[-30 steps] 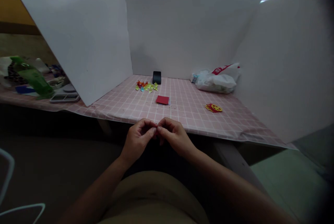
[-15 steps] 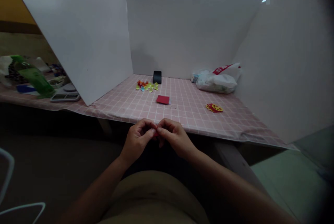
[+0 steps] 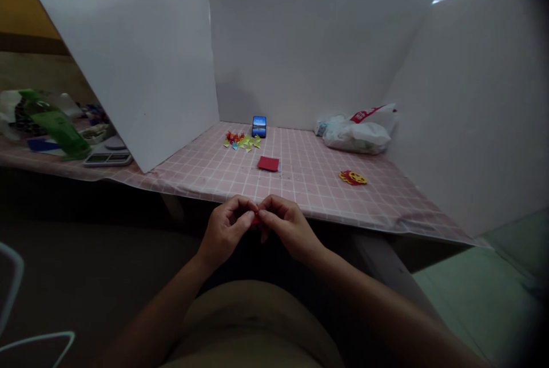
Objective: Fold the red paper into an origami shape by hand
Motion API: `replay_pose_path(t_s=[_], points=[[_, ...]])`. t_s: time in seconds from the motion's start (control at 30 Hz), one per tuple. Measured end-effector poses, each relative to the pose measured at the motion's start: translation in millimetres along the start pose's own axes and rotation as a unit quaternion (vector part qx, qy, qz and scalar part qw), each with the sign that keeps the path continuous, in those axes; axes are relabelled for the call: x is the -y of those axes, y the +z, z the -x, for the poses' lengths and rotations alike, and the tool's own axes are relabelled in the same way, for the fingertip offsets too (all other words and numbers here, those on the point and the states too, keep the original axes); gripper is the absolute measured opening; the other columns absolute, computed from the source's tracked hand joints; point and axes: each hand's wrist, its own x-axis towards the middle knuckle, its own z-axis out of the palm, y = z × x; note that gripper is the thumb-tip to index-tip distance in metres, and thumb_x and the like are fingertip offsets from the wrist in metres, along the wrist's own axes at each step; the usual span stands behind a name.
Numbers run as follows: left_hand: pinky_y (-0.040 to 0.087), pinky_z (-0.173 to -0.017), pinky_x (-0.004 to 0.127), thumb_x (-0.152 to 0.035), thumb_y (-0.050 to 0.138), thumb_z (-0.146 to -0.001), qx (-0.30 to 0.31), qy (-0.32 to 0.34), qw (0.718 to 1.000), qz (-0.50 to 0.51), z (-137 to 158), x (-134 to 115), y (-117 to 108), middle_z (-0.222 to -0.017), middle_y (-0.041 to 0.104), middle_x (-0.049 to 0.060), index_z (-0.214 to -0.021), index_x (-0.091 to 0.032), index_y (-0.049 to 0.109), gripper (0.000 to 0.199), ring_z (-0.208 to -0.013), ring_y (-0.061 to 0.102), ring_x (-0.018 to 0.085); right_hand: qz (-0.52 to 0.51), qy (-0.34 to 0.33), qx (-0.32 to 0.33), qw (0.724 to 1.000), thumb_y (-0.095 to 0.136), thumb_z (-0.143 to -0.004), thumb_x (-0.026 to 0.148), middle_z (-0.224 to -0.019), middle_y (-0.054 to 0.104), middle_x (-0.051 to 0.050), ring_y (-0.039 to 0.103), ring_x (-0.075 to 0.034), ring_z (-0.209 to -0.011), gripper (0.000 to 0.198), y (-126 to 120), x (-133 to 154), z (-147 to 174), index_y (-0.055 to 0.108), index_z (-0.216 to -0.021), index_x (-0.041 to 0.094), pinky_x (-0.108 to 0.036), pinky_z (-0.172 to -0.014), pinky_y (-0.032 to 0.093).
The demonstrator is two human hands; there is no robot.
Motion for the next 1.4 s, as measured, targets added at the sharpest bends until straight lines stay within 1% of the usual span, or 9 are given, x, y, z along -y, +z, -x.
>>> replay_pose_path(t_s=[0.13,0.33,0.6,0.8,0.97,1.03,1.13,1.27,1.4], points=[[0.053,-0.069,0.026,-0.026,0.065,-0.083,0.003,-0.007,1.000,0.007,0,-1,0,-0.079,0.069,0.002,-0.083,-0.017,0.068,0.009,-0.073,0.064,0.015,0.013,-0.003,-0.001,1.000,0.065,-0.086,0.033,-0.067,0.057,0.005,0.055,-0.008,-0.051,0.018,0,1,0,0.057,-0.078,0.019,-0.022,-0.050,0.041],[0.052,-0.070,0.025,-0.026,0.067,-0.084,0.006,-0.019,1.000,0.019,1,3,0,-0.082,0.069,0.002,-0.087,-0.017,0.068,0.010,-0.074,0.064,0.014,0.011,-0.008,0.004,1.000,0.065,-0.087,0.035,-0.067,0.057,0.004,0.054,-0.008,-0.052,0.020,1,0,-1,0.056,-0.078,0.019,-0.022,-0.051,0.042],[0.053,-0.072,0.025,-0.023,0.068,-0.083,0.000,-0.012,1.000,0.016,0,3,0,-0.081,0.069,0.001,-0.087,-0.017,0.067,0.008,-0.074,0.065,0.014,0.019,-0.019,0.014,1.000,0.064,-0.089,0.039,-0.069,0.058,0.003,0.054,-0.009,-0.053,0.022,-1,-1,-2,0.057,-0.081,0.019,-0.024,-0.051,0.044],[0.053,-0.071,0.025,-0.022,0.068,-0.083,-0.004,0.005,1.000,0.000,1,7,0,-0.083,0.068,0.001,-0.092,-0.018,0.065,0.010,-0.075,0.066,0.014,0.092,-0.049,-0.007,0.995,0.060,-0.091,0.038,-0.069,0.058,0.003,0.054,-0.010,-0.055,0.022,0,-1,-2,0.056,-0.079,0.020,-0.024,-0.053,0.042],[0.054,-0.072,0.024,-0.022,0.073,-0.080,-0.025,-0.013,0.999,0.029,-1,9,4,-0.085,0.069,0.002,-0.095,-0.018,0.064,0.018,-0.077,0.067,0.014,0.131,-0.062,-0.024,0.989,0.057,-0.093,0.034,-0.070,0.058,0.001,0.054,-0.011,-0.056,0.021,0,-1,-3,0.055,-0.077,0.020,-0.025,-0.054,0.043],[0.054,-0.069,0.025,-0.025,0.073,-0.079,-0.025,-0.032,0.998,0.045,-1,8,5,-0.082,0.069,0.002,-0.093,-0.017,0.064,0.018,-0.074,0.067,0.014,0.156,-0.079,-0.035,0.984,0.056,-0.093,0.033,-0.070,0.058,0.001,0.054,-0.012,-0.058,0.020,0,-2,-3,0.055,-0.078,0.021,-0.026,-0.055,0.043],[0.053,-0.062,0.024,-0.030,0.072,-0.080,-0.010,-0.056,0.998,0.038,-2,4,6,-0.075,0.068,0.001,-0.087,-0.016,0.066,0.017,-0.064,0.065,0.014,0.197,-0.109,-0.045,0.973,0.054,-0.094,0.029,-0.071,0.059,0.000,0.055,-0.014,-0.062,0.018,-1,-3,-3,0.054,-0.078,0.021,-0.027,-0.057,0.043],[0.051,-0.060,0.024,-0.033,0.070,-0.081,-0.003,-0.056,0.998,0.014,-2,1,5,-0.069,0.066,0.000,-0.081,-0.016,0.068,0.017,-0.060,0.062,0.013,0.236,-0.141,-0.044,0.961,0.053,-0.094,0.026,-0.070,0.059,0.000,0.055,-0.014,-0.063,0.016,-1,0,-2,0.054,-0.079,0.022,-0.028,-0.060,0.042],[0.050,-0.060,0.023,-0.032,0.069,-0.081,-0.010,-0.047,0.999,-0.007,-2,3,4,-0.067,0.066,0.000,-0.079,-0.016,0.068,0.017,-0.061,0.062,0.013,0.253,-0.154,-0.041,0.954,0.051,-0.094,0.024,-0.069,0.058,0.000,0.054,-0.015,-0.063,0.016,-1,0,-1,0.053,-0.078,0.022,-0.028,-0.061,0.041]])
